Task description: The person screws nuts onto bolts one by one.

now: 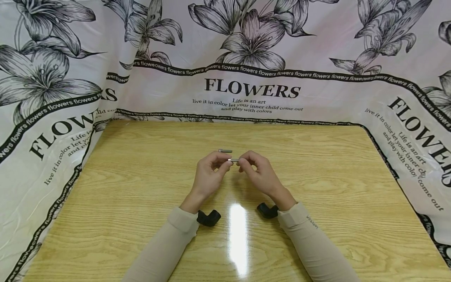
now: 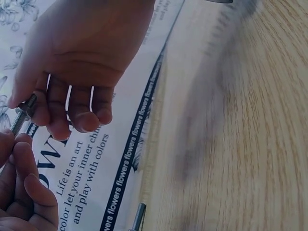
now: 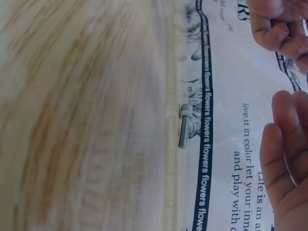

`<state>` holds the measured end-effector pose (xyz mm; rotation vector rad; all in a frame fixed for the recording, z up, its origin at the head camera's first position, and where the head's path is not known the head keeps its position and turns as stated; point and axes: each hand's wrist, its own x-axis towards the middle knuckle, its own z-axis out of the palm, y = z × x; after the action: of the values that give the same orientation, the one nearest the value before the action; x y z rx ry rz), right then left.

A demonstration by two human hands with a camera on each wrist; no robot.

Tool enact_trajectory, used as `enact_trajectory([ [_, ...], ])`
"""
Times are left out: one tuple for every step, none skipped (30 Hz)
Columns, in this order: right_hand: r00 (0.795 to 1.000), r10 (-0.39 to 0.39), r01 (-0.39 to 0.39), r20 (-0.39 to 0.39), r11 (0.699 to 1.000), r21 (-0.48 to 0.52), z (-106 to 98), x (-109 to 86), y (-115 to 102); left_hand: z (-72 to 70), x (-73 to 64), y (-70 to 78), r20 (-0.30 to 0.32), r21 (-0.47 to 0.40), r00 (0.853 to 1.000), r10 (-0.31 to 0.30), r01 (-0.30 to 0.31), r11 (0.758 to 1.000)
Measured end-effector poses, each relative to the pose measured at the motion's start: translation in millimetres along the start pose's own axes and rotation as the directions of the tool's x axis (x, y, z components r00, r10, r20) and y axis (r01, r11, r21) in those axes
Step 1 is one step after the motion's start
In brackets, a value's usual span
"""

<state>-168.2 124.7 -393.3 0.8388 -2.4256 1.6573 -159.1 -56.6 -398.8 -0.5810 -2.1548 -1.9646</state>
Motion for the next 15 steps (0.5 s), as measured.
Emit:
enact_trajectory([
  [1.0, 0.005, -0.005, -0.006, 1.0, -0.014, 0.1, 0.0, -0.2, 0.0, -0.2, 0.0, 0.002, -0.001, 1.0, 0.002, -0.002, 1.0],
  [1.0, 0.006, -0.007, -0.011, 1.0, -0.025, 0.1, -0.2, -0.2, -0.1, -0.3, 0.2, 0.004, -0.001, 1.0, 0.004, -0.004, 1.0],
  [1.0, 0.003, -0.003, -0.014, 1.0, -0.027, 0.3, -0.1, -0.1, -0.2, -0.5, 5.1, 0.007, -0.006, 1.0, 0.005, -0.005, 1.0],
  [1.0, 0.002, -0.002, -0.015, 1.0, -0.026, 0.3, -0.2, -0.4, -0.3, -0.6, 5.9, 0.008, -0.005, 1.0, 0.004, -0.004, 1.0],
  [1.0, -0.003, 0.003, -0.015, 1.0, -0.025, 0.2, -0.3, -0.2, -0.4, -0.6, 6.6, 0.009, -0.007, 1.0, 0.003, -0.003, 1.0],
  [1.0, -0.009, 0.009, -0.014, 1.0, -0.021, 0.1, -0.3, 0.1, -0.5, -0.6, 7.2, 0.007, -0.006, 1.0, 0.001, -0.001, 1.0],
  [1.0, -0.016, 0.016, -0.011, 1.0, -0.017, 0.0, -0.3, 0.3, -0.5, -0.6, 7.3, 0.006, -0.006, 1.0, -0.001, 0.001, 1.0],
  [1.0, -0.02, 0.02, -0.011, 1.0, -0.014, -0.2, -0.4, 0.5, -0.5, -0.6, 7.3, 0.004, -0.006, 1.0, -0.002, 0.002, 1.0],
  [1.0, -0.025, 0.025, -0.01, 1.0, -0.007, -0.2, -0.4, 0.7, -0.5, -0.6, 7.3, 0.003, -0.007, 1.0, -0.003, 0.003, 1.0],
  [0.999, -0.031, 0.031, -0.009, 1.0, 0.0, -0.3, -0.6, 1.0, -0.5, -0.7, 7.3, 0.001, -0.006, 1.0, -0.004, 0.004, 1.0],
  [0.999, -0.039, 0.039, -0.009, 0.999, 0.005, -0.3, -0.7, 1.2, -0.6, -0.7, 7.5, 0.001, -0.007, 1.0, -0.003, 0.003, 1.0],
  [0.999, -0.044, 0.044, -0.01, 0.999, 0.012, -0.2, -0.8, 1.3, -0.6, -0.8, 7.4, -0.001, -0.007, 1.0, -0.002, 0.002, 1.0],
  [0.999, -0.048, 0.048, -0.011, 0.999, 0.016, -0.1, -1.0, 1.5, -0.6, -0.8, 7.4, -0.001, -0.009, 1.0, -0.001, 0.001, 1.0],
  [0.999, -0.051, 0.051, -0.012, 0.998, 0.023, 0.1, -1.0, 1.6, -0.6, -0.7, 7.6, 0.0, -0.011, 1.0, 0.0, 0.0, 1.0],
  [0.998, -0.059, 0.059, -0.008, 0.998, 0.031, 0.4, -1.0, 1.7, -0.6, -0.6, 7.7, 0.001, -0.012, 1.0, 0.001, -0.001, 1.0],
])
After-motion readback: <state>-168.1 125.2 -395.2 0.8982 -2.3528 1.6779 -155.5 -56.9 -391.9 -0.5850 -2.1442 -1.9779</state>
